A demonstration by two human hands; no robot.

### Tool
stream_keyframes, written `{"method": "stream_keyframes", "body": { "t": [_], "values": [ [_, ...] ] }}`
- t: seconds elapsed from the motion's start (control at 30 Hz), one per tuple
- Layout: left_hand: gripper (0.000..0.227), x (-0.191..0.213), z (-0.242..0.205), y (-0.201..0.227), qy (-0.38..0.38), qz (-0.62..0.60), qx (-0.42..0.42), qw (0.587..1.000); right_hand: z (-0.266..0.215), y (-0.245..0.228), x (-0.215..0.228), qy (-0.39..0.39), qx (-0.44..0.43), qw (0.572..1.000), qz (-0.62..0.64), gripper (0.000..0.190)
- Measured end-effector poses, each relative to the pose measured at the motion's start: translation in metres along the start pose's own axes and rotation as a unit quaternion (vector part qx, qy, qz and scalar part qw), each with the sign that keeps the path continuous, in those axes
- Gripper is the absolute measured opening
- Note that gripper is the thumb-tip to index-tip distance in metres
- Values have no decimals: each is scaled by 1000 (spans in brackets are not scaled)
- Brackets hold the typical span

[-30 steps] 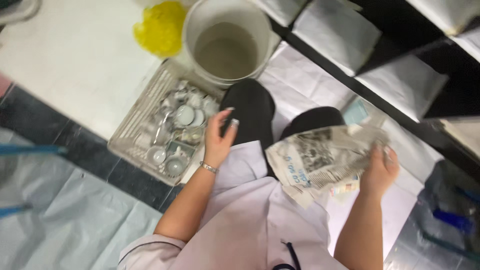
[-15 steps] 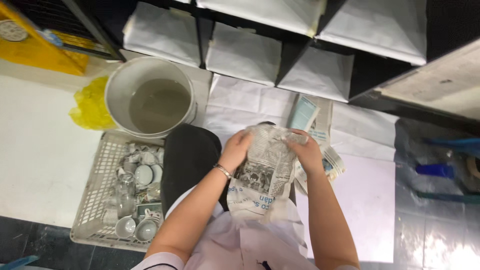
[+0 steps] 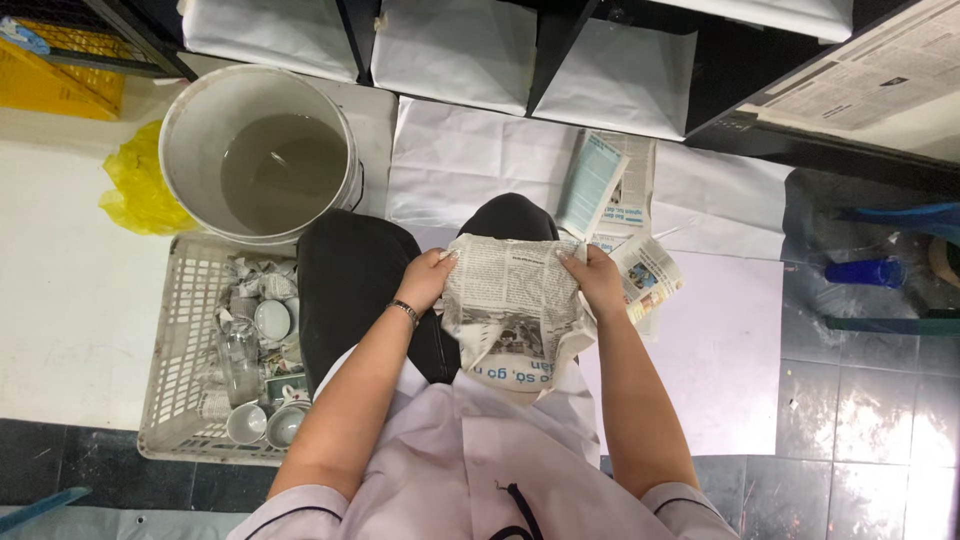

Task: The person sits on the floor and wraps individual glassware items with newspaper. They pick each item from a plastic basket, wrap it in a sheet of newspaper, and place the wrapped bundle onto a nearby shelf.

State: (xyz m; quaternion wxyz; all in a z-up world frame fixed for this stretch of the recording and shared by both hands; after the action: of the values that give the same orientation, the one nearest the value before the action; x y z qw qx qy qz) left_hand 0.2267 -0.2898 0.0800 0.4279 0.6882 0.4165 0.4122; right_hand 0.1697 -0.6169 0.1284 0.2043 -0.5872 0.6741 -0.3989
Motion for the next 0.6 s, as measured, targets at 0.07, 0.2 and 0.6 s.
{"method": "stream_keyframes", "body": {
  "t": [0.07, 0.2, 0.6],
  "values": [
    [31, 3, -5, 1, 3, 20, 1, 1000, 5, 12, 8, -7, -21, 1000, 5, 25],
    [32, 7, -9, 7, 7, 50, -9, 999, 13, 27, 17, -57, -16, 989, 137, 26],
    [54, 47, -82, 130, 61, 233, -292, 926, -107, -33, 41, 135, 289, 911, -263, 68]
  ]
}}
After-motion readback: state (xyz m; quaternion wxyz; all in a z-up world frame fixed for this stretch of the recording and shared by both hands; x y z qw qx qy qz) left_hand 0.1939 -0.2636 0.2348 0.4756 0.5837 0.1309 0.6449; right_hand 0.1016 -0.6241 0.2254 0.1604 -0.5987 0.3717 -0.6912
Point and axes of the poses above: each hand's wrist, its own z-axis towards the middle knuckle, its own x-axis out of the back of the hand, y = z × x, the point moved 6 cm from there along z, towards the middle knuckle, and after that the axes turned 12 degrees about -x, right-handed, at the moved point
